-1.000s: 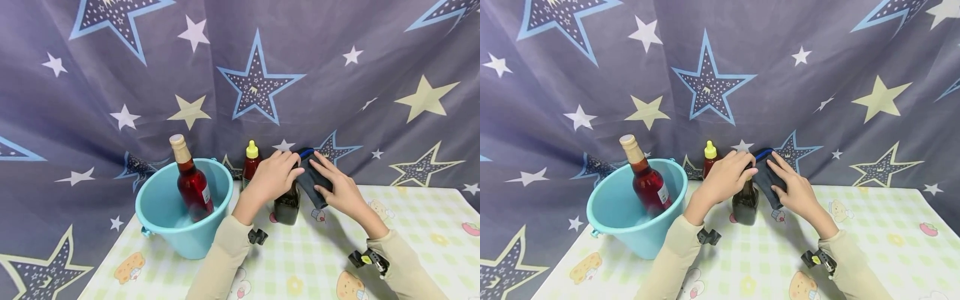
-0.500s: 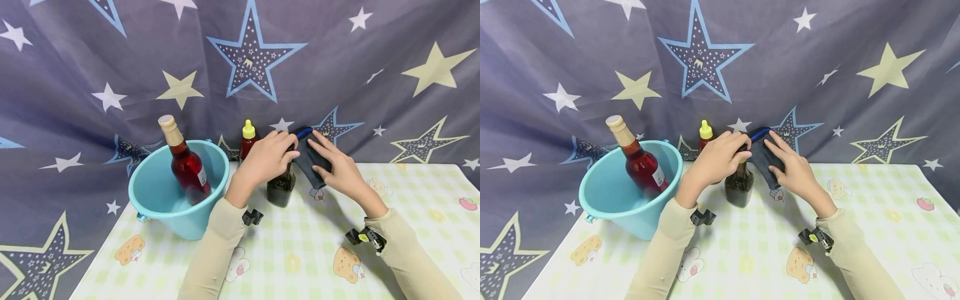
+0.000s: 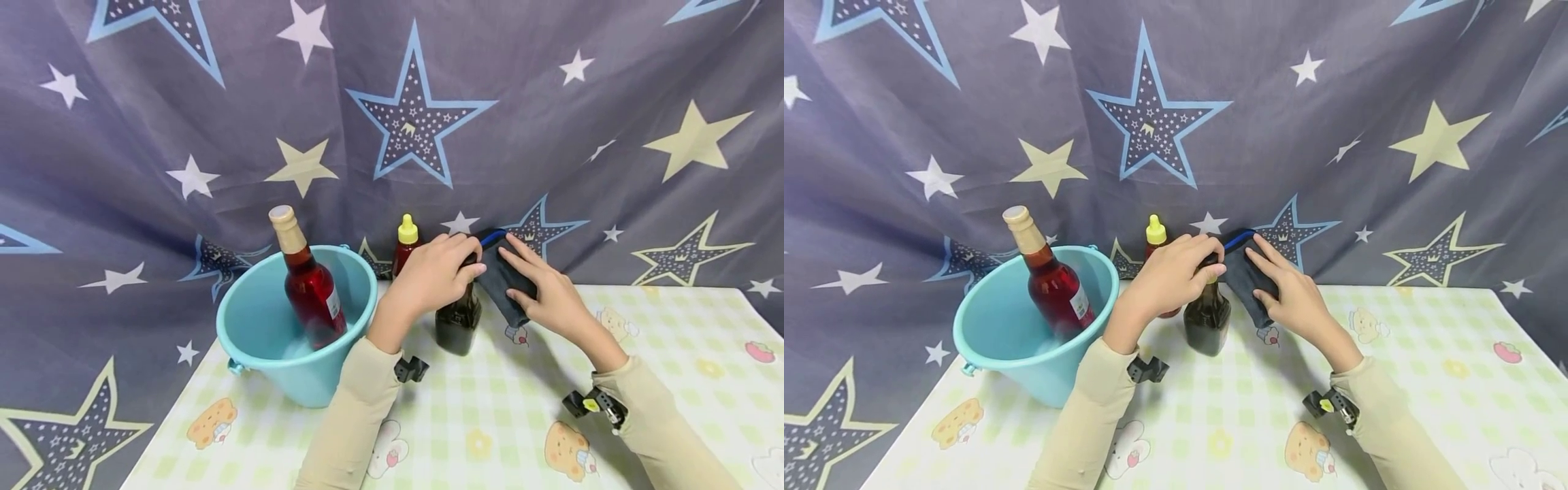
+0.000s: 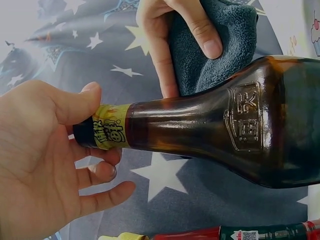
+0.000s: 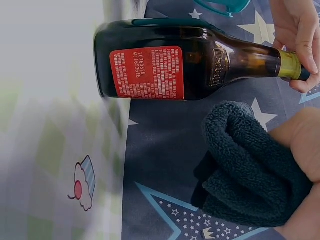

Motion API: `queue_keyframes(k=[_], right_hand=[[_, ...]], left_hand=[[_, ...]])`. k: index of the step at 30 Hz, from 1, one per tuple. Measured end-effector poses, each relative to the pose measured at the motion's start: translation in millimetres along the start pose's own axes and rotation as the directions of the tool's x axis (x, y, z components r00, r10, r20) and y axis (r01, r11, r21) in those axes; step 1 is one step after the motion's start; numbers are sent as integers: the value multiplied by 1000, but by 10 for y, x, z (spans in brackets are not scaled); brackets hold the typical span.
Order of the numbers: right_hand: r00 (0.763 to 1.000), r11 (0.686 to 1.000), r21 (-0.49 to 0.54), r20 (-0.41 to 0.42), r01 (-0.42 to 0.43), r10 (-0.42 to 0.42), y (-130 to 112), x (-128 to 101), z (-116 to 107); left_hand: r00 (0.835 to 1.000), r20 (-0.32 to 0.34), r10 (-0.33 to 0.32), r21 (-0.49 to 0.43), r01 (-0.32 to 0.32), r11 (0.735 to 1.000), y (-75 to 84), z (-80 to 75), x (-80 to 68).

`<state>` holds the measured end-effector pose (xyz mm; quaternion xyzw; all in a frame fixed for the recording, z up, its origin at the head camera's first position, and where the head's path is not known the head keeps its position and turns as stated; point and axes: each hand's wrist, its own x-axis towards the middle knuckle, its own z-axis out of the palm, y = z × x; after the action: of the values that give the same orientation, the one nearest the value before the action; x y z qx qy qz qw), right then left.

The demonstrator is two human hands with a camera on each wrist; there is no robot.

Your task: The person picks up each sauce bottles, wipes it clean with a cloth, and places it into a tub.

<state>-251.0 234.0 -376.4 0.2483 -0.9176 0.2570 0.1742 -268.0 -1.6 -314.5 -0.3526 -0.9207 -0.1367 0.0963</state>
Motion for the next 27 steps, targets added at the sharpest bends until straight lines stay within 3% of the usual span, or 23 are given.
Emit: queue_keyframes(k=[14, 20, 27], right_hand=[[1000, 1000, -3, -1, 9, -9, 27, 25, -13], [1000, 1000, -1, 20, -7, 7, 37, -21, 19], [1000, 1000, -2, 2, 9, -9, 9, -5, -1]], left_hand=[[1000, -1, -10, -4, 10, 1000, 20, -23, 36], [999, 33, -20, -22, 20, 1000, 20, 20, -2], [1000, -2, -6, -2, 6, 1000, 25, -14, -9]])
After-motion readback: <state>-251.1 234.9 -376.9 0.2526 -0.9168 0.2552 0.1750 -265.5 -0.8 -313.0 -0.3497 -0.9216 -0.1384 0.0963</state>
